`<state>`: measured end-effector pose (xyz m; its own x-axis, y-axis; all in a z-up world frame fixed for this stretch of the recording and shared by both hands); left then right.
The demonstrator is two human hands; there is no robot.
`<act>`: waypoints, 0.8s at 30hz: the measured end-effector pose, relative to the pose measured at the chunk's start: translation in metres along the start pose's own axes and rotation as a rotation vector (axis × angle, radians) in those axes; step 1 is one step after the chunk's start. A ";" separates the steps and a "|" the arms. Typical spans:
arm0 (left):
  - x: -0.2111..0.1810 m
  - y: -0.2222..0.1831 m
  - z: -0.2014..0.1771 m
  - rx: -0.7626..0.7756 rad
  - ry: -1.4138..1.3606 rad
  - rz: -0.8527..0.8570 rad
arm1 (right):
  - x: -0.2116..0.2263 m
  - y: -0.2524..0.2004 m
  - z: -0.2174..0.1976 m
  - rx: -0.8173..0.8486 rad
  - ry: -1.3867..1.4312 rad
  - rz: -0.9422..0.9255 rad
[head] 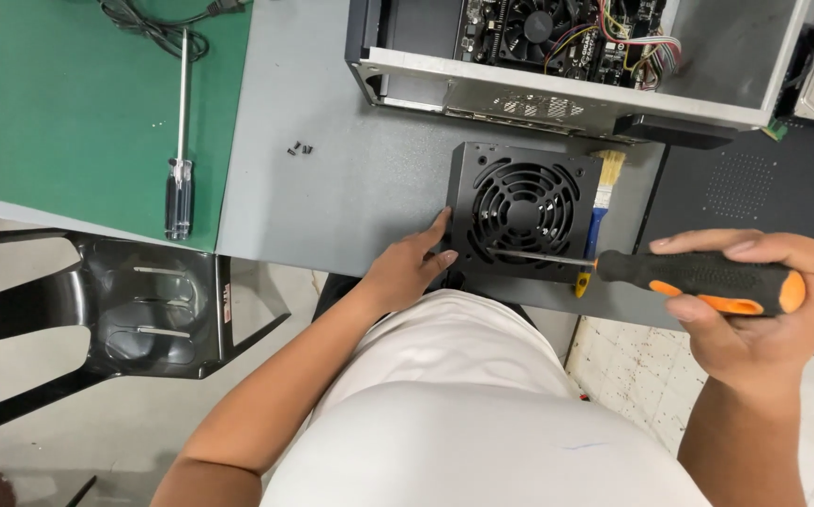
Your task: Installing and securing a power supply unit and its cooling fan into a computer case using a screwdriver.
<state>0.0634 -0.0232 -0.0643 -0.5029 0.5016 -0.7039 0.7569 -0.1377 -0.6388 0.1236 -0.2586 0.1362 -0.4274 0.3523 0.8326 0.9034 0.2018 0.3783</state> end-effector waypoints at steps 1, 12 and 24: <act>0.002 0.001 0.000 -0.002 -0.001 0.000 | 0.000 -0.001 0.003 0.001 0.000 -0.002; 0.002 0.004 0.003 -0.005 -0.034 0.112 | -0.023 -0.010 -0.013 -0.096 0.163 0.318; 0.007 0.005 0.005 -0.030 0.007 0.084 | 0.058 0.032 0.024 -0.306 -0.201 -0.213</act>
<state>0.0609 -0.0249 -0.0741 -0.4337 0.4957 -0.7525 0.8088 -0.1539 -0.5675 0.1269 -0.2100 0.1866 -0.5766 0.5098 0.6385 0.7499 0.0198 0.6613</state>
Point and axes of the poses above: each hand's wrist, its own y-axis towards the middle knuckle, its own z-axis out of the palm, x = y × z, the point moved 9 cm from there along y, towards the middle knuckle, and after that the axes turned 9 degrees about -x, right-handed, at the moved point
